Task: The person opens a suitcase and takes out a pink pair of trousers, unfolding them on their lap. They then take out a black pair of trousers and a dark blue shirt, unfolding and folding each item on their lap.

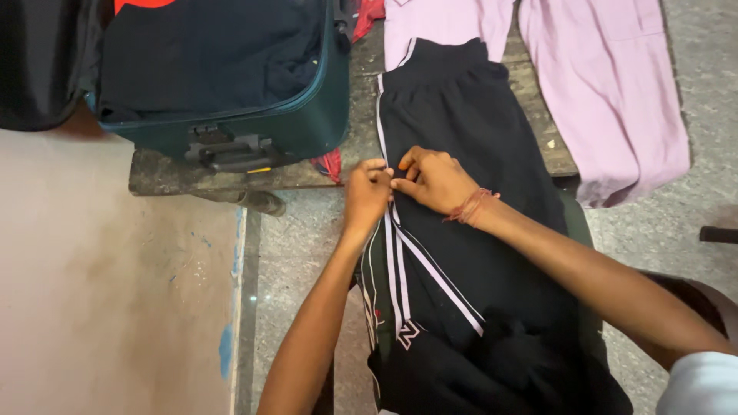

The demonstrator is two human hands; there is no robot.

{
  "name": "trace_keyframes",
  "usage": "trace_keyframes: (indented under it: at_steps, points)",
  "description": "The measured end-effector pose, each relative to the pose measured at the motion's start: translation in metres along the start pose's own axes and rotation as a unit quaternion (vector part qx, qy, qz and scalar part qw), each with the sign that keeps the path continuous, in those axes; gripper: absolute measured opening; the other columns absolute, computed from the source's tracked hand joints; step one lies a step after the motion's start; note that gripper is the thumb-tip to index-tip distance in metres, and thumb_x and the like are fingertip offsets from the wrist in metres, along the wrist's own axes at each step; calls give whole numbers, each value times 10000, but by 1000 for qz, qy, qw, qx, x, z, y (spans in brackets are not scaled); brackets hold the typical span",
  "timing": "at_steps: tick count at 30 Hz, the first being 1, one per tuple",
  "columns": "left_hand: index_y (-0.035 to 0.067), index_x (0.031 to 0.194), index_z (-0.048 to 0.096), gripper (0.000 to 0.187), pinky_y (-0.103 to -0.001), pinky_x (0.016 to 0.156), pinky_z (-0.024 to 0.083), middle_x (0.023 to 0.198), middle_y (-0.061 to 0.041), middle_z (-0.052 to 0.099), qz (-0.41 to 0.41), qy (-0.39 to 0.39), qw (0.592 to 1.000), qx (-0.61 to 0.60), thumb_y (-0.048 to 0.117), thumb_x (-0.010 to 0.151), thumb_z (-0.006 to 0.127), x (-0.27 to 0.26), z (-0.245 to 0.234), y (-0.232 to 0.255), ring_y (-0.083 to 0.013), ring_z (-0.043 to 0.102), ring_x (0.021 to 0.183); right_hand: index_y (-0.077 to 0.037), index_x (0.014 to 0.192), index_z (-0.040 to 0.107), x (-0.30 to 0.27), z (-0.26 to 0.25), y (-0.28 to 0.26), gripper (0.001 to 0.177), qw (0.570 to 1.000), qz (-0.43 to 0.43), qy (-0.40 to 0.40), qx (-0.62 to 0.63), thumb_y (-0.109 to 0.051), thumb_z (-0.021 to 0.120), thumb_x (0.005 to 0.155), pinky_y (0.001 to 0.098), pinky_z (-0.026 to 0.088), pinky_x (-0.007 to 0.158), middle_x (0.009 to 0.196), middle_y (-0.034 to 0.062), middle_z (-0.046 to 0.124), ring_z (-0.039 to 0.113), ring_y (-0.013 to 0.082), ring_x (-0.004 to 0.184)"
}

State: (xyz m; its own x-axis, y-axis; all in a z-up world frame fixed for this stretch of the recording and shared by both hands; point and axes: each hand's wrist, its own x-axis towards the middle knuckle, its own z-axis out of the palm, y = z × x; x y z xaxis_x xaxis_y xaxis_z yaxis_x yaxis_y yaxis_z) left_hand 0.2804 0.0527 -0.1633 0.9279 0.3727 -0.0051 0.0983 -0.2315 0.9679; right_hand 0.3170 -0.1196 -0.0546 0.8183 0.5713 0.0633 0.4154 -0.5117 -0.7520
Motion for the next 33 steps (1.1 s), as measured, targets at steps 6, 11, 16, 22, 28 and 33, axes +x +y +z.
trace_keyframes:
  at_steps: [6, 11, 16, 22, 28, 33]
  points:
    - [-49, 1132, 705, 257, -250, 701, 612, 919, -95, 750, -165, -114, 960, -196, 100, 927, 667, 10, -18, 0, -127, 720, 749, 59, 1045, 677, 7, 15, 15, 354, 989, 92, 0, 118, -212, 813, 862, 276, 587, 589, 795, 131, 756, 743, 161, 658]
    - [-55, 1102, 680, 239, -253, 677, 608, 897, -109, 728, -120, -118, 973, -155, 120, 940, 683, 4, -12, 21, -132, 714, 737, 54, 1080, 704, 7, 12, 33, 276, 973, 96, -21, 210, -121, 777, 879, 239, 620, 618, 887, 82, 762, 725, 85, 722]
    - [-40, 1062, 684, 279, -259, 586, 550, 801, -105, 743, -155, -87, 979, 104, 191, 919, 749, -9, -16, 46, -154, 704, 652, 60, 1072, 712, 6, 16, 34, 282, 976, 79, -7, 201, -128, 791, 878, 235, 620, 632, 872, 77, 747, 720, 85, 729]
    - [-13, 1048, 729, 194, -267, 681, 580, 867, -75, 743, -96, -120, 980, -123, 140, 930, 707, -2, -14, 21, -120, 695, 737, 43, 1067, 714, -1, 14, 25, 274, 983, 73, 8, 171, -155, 785, 892, 232, 602, 638, 858, 56, 746, 718, 79, 722]
    - [-4, 1018, 747, 167, -285, 776, 590, 910, -63, 741, -147, -151, 958, -194, 117, 924, 680, -4, -15, 30, -141, 711, 817, 27, 1069, 729, -2, 10, 48, 217, 958, 67, -29, 276, -136, 748, 927, 229, 615, 671, 864, 46, 750, 714, 72, 738]
    - [-49, 1081, 707, 244, -328, 761, 606, 935, -120, 729, -163, -128, 960, -187, 129, 917, 679, -1, -8, 27, -187, 722, 829, 34, 1038, 708, 1, 13, 73, 149, 939, 86, -21, 332, -81, 724, 944, 244, 625, 689, 853, 56, 735, 721, 87, 739]
